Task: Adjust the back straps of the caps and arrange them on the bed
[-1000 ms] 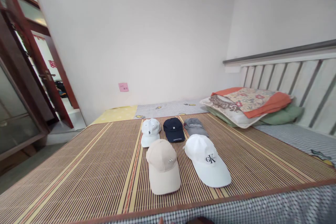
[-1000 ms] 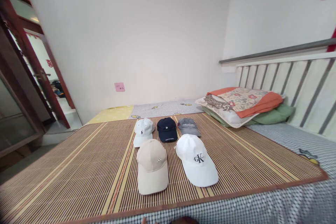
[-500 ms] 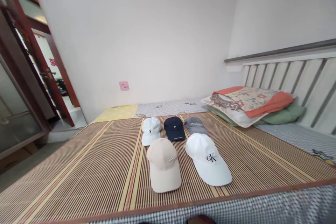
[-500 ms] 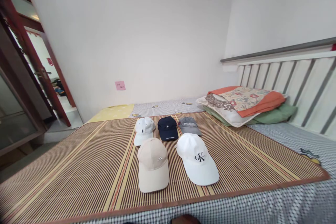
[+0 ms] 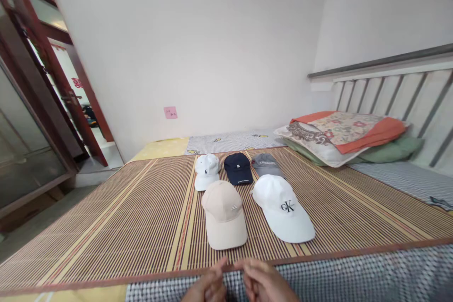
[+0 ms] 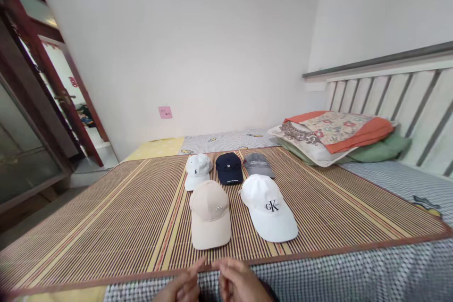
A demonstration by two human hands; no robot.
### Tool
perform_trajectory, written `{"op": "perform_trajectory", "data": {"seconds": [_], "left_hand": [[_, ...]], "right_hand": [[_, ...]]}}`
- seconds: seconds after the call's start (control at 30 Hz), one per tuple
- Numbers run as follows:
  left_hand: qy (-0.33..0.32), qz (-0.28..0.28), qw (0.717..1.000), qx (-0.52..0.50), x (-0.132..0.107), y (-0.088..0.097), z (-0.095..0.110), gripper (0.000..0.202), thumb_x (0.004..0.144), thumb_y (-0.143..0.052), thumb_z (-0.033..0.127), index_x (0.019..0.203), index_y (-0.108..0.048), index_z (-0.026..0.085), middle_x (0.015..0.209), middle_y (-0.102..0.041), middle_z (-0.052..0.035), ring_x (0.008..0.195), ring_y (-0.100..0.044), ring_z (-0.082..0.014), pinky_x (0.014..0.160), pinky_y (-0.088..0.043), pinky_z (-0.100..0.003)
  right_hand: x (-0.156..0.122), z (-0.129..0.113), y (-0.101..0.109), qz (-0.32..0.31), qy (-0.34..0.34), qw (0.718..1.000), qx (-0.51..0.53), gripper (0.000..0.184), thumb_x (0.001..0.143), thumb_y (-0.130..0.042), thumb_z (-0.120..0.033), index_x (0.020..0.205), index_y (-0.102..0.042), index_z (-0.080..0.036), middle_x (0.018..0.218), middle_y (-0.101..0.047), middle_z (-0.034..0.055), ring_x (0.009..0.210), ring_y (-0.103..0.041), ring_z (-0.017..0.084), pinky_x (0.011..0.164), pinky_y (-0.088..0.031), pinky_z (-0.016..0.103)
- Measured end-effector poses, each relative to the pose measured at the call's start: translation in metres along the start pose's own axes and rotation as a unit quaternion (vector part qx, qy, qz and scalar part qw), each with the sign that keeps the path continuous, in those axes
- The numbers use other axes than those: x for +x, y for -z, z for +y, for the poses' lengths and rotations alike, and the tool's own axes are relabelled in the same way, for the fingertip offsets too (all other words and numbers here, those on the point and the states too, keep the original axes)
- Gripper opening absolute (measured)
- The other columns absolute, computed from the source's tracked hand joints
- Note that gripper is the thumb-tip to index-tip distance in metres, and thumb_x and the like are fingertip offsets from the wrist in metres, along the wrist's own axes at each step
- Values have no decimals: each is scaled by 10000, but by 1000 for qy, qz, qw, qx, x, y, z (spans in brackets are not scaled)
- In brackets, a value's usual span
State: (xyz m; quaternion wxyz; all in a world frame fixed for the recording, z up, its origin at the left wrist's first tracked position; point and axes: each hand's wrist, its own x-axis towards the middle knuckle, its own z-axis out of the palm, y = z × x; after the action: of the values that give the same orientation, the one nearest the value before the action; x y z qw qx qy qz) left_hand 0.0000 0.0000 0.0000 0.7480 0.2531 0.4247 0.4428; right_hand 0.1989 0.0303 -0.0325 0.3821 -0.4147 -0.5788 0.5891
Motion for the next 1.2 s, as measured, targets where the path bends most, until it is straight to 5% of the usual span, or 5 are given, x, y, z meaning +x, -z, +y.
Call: {"op": "perform_trajectory", "data": {"seconds": [0.2,0.4,0.53,0.83,1.2], "left_hand": [[-226,36,947,225,10,-31,66,1127,713,-840,255,1625,-202,74,544,-417,148,476,-322,-79,512,-235,-218],[-249,218,673,662,-19,-54,108,985,842,-482,-22,1665,41,118,645,-510,70,588,-498,-160,587,-282,-263],[-199,291,562,748,-39,-54,114,947,891,-435,-23,1634,148,52,669,-597,12,594,-554,-192,582,-270,-290],[-140,303,529,780,-20,-36,91,889,904,-362,-31,1616,168,3,717,-723,-92,622,-655,-229,561,-286,-309],[-26,244,547,800,25,-5,74,847,850,-275,-112,1644,3,-6,1040,-779,-282,971,-769,-346,840,-534,-428]], "right_hand": [[14,-97,37,62,92,958,-264,574,904,-626,-269,1468,-563,-184,710,-636,-25,660,-624,172,616,-462,263],[20,-134,49,206,233,788,-532,786,931,-589,-158,1646,-264,-185,1018,-781,129,735,-731,263,607,-519,326],[15,-141,46,319,343,697,-543,690,1047,-443,-218,1672,-158,-162,838,-736,91,653,-692,259,594,-553,361],[29,-102,37,324,348,685,-552,702,1038,-349,-110,1675,-55,-148,791,-703,67,624,-659,241,585,-561,354],[63,-57,42,133,-8,773,-620,846,888,-336,62,1683,-137,-147,1008,-813,140,855,-778,270,699,-517,308]]}}
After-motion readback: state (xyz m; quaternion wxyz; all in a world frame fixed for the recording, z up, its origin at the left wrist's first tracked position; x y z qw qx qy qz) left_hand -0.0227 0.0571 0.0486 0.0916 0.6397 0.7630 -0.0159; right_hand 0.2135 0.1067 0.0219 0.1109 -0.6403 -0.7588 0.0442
